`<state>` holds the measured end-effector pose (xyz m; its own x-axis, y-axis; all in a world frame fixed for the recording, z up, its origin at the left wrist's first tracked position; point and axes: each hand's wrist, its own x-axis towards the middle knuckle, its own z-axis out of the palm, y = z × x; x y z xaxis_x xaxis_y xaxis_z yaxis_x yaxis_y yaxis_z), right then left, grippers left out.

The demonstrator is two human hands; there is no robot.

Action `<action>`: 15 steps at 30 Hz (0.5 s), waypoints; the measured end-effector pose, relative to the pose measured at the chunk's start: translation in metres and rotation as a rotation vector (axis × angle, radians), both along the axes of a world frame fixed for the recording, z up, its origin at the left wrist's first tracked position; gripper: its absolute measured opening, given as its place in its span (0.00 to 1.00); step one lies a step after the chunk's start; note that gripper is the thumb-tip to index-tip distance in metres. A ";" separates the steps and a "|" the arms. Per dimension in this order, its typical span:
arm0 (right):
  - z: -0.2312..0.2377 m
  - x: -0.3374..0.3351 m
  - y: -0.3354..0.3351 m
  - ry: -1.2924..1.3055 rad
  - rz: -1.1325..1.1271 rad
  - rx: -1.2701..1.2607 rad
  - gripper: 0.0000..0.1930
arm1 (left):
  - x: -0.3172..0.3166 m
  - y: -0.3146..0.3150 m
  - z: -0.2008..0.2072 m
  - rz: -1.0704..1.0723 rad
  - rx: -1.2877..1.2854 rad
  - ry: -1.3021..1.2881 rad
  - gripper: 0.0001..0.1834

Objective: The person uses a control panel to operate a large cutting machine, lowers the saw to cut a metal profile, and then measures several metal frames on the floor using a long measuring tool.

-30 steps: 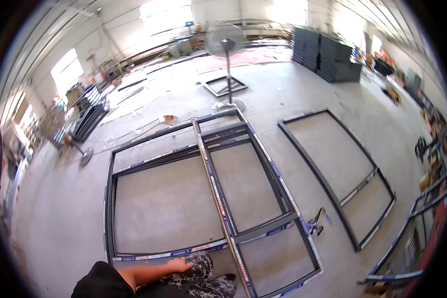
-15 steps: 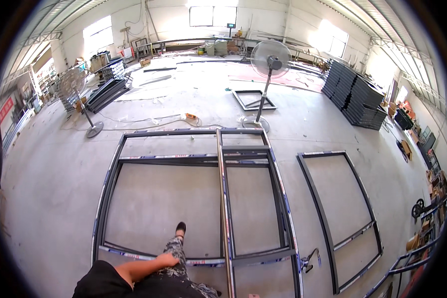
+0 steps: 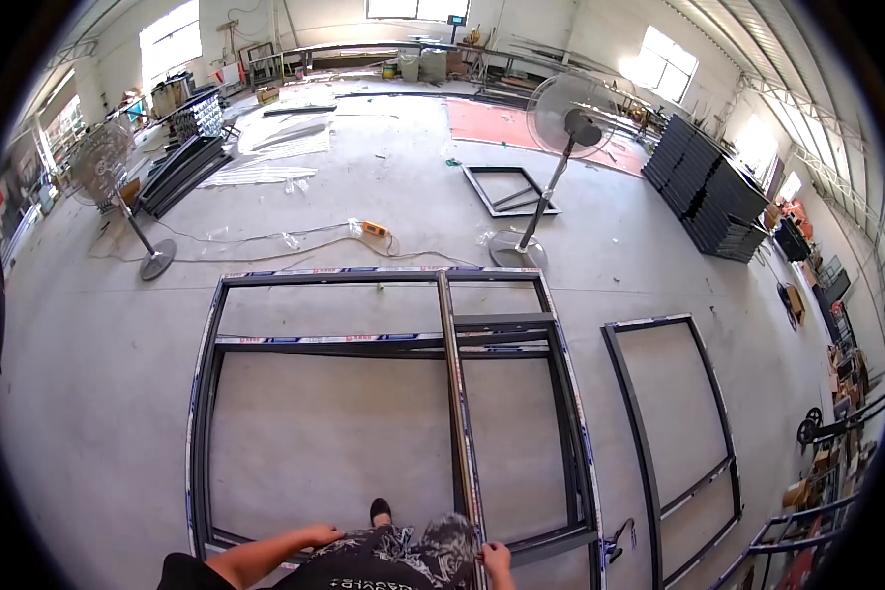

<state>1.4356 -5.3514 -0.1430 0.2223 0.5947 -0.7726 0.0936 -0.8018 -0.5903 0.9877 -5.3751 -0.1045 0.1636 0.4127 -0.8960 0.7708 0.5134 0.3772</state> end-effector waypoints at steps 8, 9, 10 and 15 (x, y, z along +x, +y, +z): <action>-0.093 0.040 0.064 -0.184 0.270 -0.311 0.10 | -0.032 0.076 -0.067 0.214 0.062 0.082 0.30; -0.088 0.032 0.079 -0.178 0.280 -0.305 0.10 | -0.040 0.083 -0.079 0.239 0.060 0.104 0.30; -0.082 0.022 0.102 -0.242 0.421 -0.310 0.11 | -0.052 0.092 -0.089 0.256 0.066 0.118 0.30; -0.104 0.008 0.248 -0.364 0.743 -0.365 0.17 | -0.115 0.163 -0.140 0.477 -0.081 0.011 0.29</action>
